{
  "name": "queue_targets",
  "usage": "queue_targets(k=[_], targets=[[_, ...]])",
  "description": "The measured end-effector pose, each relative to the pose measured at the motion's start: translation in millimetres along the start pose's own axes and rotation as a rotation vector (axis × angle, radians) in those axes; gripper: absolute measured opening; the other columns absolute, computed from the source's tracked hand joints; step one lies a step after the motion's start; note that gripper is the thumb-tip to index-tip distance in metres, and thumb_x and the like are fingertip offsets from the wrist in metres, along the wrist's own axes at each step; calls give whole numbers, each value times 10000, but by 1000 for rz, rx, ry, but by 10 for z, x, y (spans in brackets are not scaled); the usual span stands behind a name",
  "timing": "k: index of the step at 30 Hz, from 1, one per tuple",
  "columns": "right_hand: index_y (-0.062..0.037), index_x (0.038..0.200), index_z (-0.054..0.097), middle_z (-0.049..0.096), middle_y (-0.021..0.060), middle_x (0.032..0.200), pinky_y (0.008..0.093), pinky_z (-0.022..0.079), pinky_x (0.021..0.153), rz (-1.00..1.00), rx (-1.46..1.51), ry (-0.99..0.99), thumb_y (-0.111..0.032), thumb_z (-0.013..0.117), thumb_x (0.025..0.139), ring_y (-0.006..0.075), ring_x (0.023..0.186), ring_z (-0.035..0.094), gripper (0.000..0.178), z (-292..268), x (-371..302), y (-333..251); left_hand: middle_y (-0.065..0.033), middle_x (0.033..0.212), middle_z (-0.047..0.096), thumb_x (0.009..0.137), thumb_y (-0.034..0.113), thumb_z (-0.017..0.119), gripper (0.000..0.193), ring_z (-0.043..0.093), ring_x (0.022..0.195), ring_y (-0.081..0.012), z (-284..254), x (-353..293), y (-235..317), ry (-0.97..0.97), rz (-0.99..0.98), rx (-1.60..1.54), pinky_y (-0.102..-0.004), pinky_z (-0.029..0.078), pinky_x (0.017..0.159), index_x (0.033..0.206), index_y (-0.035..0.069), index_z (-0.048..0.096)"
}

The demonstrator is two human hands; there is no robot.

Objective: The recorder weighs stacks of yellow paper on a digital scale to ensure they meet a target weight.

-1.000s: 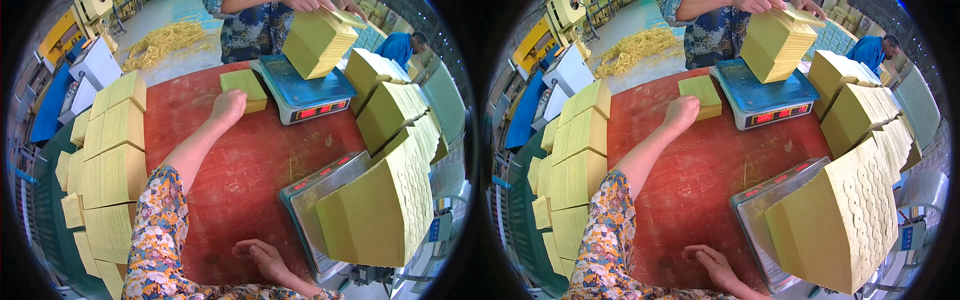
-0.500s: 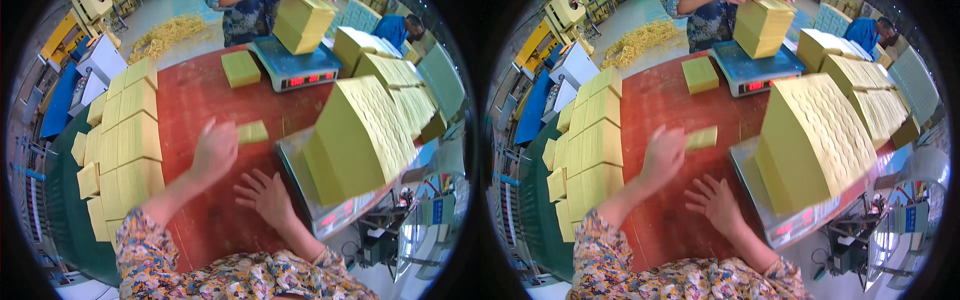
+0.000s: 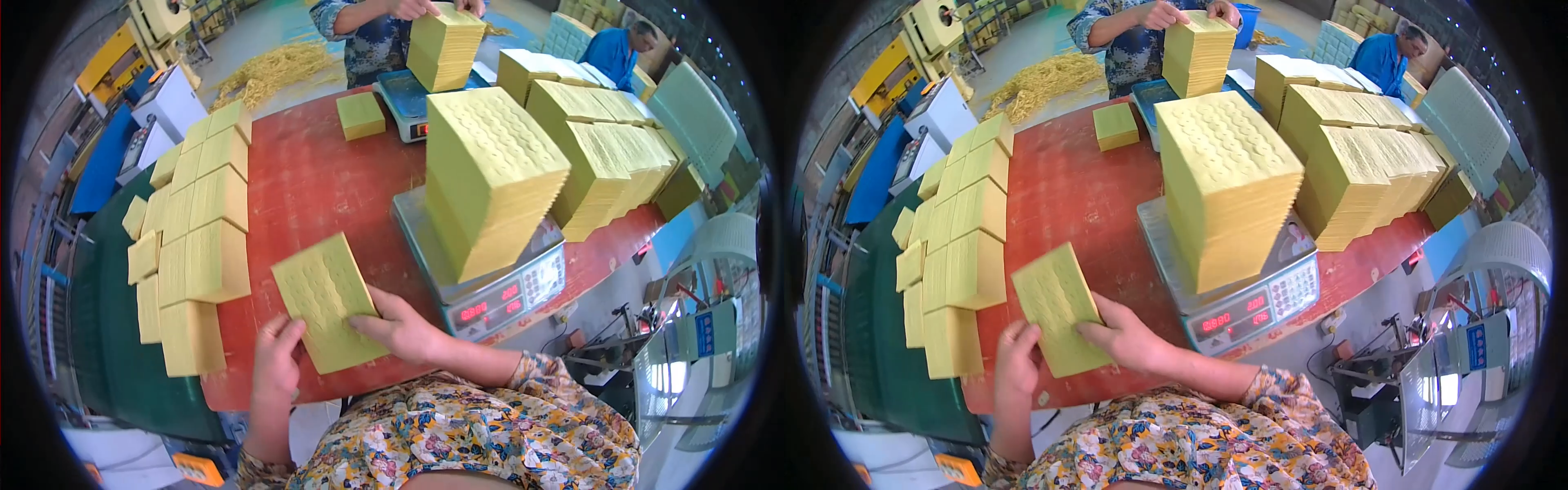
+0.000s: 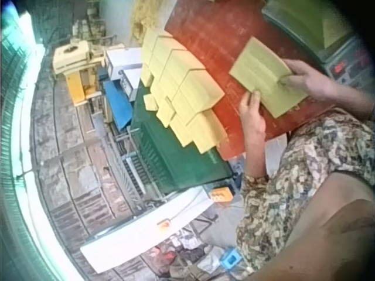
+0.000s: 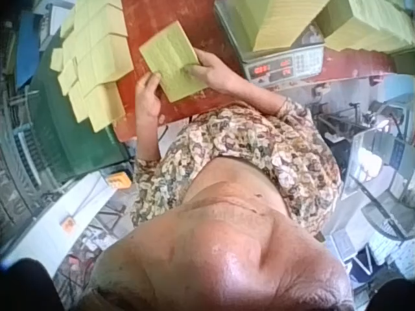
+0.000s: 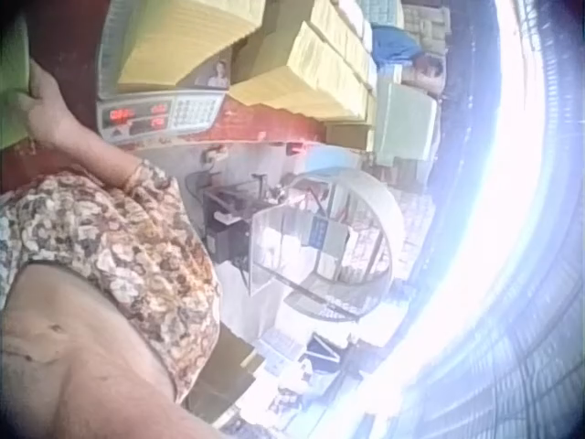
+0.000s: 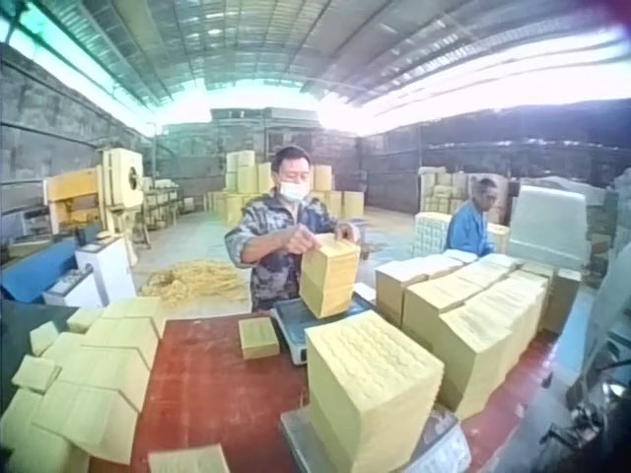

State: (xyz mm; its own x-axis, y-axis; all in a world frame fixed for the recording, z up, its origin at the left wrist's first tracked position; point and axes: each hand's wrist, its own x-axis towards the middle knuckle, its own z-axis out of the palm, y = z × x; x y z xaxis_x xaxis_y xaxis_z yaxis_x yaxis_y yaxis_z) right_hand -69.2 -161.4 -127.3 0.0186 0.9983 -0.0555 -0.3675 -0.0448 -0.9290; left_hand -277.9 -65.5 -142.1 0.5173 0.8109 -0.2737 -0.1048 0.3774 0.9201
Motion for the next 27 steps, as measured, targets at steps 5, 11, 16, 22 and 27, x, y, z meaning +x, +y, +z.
queue_targets(k=[5,11,16,22,27], targets=[[27,1352,488,612,72,1184,286,487,907,-448,-496,2,-41,639,922,120,1081,576,460,-621,-465,-1097,-94,1058,685,911,133,642,282,652,947,-159,1168,48,712,-7,263,-22,-296,521,866,1137,-35,631],[32,1300,545,598,9,782,242,444,562,-578,-665,379,-46,699,851,61,610,518,481,-1359,-523,-2429,-49,893,691,920,252,665,243,644,753,-123,2361,756,1462,-213,365,245,-270,514,649,1040,41,652],[35,1280,555,599,18,782,241,436,552,-512,-675,389,-75,725,836,71,618,527,488,-1938,-143,-2388,-38,795,683,916,267,655,186,622,627,-128,2546,1237,1389,-185,269,401,-258,471,558,945,83,657],[35,1245,580,673,116,870,287,544,597,-447,-709,376,-173,765,793,151,709,655,531,-2207,-139,-2248,-13,723,666,910,261,643,162,590,573,-90,2650,1243,1222,-140,208,507,-222,429,509,859,108,645],[20,1234,598,673,109,823,304,531,676,-520,-780,391,-203,760,792,176,726,662,520,-2260,-98,-2148,-20,704,643,897,245,630,170,550,551,-109,2648,1220,1200,-120,251,517,-256,370,478,793,112,610]])
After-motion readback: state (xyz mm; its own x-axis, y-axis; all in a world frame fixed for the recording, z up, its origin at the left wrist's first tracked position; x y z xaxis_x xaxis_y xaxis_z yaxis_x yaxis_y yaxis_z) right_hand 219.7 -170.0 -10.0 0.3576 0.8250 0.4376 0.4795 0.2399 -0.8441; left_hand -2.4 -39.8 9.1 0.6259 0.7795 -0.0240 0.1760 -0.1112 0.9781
